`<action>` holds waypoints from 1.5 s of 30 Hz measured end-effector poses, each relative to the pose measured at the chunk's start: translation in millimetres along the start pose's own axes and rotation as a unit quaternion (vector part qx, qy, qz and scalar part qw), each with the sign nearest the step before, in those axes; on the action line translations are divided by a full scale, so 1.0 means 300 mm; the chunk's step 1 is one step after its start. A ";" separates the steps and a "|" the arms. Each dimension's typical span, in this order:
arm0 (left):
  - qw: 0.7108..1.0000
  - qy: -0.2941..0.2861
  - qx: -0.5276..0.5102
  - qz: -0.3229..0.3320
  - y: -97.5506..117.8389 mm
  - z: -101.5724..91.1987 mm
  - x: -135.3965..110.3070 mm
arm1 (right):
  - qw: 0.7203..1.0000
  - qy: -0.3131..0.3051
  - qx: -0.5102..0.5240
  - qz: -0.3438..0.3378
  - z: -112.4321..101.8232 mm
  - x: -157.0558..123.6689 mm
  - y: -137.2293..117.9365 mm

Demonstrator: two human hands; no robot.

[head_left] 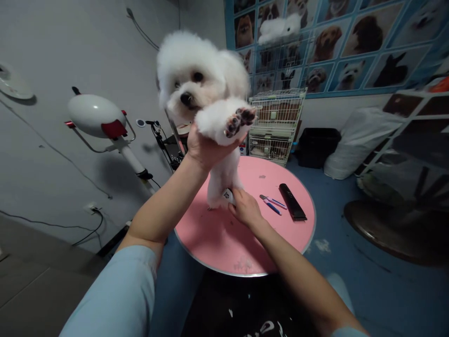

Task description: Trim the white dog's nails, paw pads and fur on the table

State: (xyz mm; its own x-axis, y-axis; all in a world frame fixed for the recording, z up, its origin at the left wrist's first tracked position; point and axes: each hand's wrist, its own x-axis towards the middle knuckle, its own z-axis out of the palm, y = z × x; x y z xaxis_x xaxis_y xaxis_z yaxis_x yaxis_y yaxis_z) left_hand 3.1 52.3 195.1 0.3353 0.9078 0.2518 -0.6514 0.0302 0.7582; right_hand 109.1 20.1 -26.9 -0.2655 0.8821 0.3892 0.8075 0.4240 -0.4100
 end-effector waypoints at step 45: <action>0.999 -0.009 -0.038 -0.012 -0.007 -0.022 -0.045 | 0.997 0.082 -0.005 0.015 -0.005 0.009 -0.052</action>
State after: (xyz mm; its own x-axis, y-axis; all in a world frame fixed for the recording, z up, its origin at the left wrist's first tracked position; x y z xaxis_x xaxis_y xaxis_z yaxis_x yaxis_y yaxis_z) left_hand -4.6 42.6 186.2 0.3621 0.8993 0.2453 -0.6923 0.0832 0.7167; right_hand 96.6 15.7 -18.2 -0.1522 0.8485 0.5069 0.8193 0.3951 -0.4155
